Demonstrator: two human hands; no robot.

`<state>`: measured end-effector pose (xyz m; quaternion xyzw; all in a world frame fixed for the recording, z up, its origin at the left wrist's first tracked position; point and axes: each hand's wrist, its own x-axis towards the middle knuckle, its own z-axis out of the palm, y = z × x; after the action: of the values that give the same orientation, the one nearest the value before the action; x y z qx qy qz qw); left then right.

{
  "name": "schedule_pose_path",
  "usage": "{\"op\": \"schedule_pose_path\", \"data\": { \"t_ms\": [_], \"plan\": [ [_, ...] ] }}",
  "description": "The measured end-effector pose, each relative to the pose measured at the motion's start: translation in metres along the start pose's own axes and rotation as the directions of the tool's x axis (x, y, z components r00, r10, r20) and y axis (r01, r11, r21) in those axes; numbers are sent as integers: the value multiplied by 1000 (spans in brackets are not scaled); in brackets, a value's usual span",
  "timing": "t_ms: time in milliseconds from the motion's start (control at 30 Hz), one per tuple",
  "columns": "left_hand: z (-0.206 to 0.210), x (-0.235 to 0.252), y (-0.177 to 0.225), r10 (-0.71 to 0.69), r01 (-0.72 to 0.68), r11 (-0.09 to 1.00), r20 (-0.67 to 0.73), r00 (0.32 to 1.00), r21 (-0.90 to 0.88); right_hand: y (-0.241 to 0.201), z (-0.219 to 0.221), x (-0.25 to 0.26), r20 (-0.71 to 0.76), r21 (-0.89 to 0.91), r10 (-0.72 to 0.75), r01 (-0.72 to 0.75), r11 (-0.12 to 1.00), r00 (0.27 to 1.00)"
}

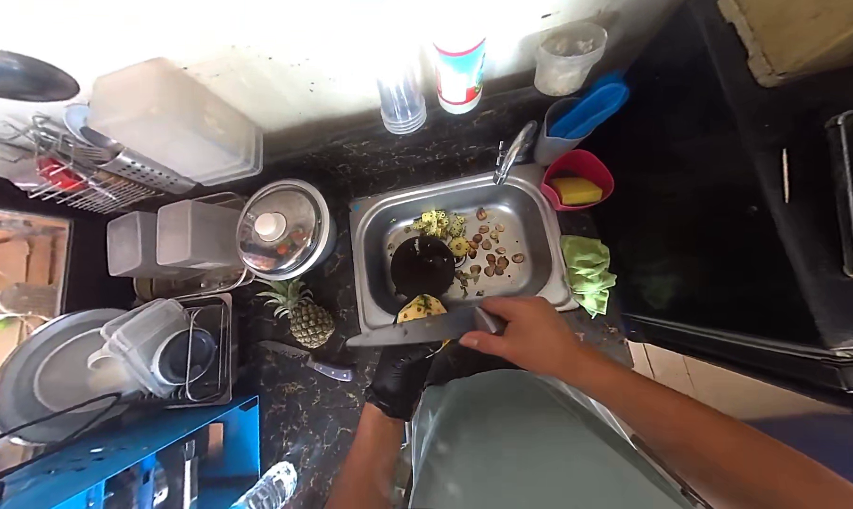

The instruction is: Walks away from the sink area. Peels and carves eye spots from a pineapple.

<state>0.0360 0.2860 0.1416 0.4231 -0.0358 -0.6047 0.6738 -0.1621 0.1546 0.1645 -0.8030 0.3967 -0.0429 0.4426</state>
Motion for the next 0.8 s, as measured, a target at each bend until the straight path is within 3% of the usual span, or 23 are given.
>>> {"op": "schedule_pose_path", "data": {
  "t_ms": [133, 300, 367, 467, 600, 733, 800],
  "plan": [
    [3, -13, -10, 28, -29, 998, 28, 999, 61, -14, 1, 3, -6, -110, -148, 146, 983, 989],
    [27, -18, -4, 44, -30, 971, -55, 998, 236, 10, 3, 4, -11, -168, -132, 128, 977, 991],
    [5, -19, -9, 31, -36, 966, 25, 999, 256, 6, 5, 1, -7, -152, -142, 139, 979, 990],
    [3, -19, -7, -3, -28, 956, 103, 995, 294, 4, 2, 5, -29, -131, -201, 195, 972, 979],
    [24, -9, 12, -38, 8, 936, 77, 996, 353, 26, -4, 14, 50, -109, -57, 62, 992, 997],
    [24, -13, 12, -122, 113, 916, 0, 993, 384, 6, 0, 12, 18, -98, -134, 135, 986, 991],
    [21, -10, 10, -88, 42, 933, 115, 989, 356, 21, -1, 19, 5, -76, -84, 84, 994, 996]
  ]
}}
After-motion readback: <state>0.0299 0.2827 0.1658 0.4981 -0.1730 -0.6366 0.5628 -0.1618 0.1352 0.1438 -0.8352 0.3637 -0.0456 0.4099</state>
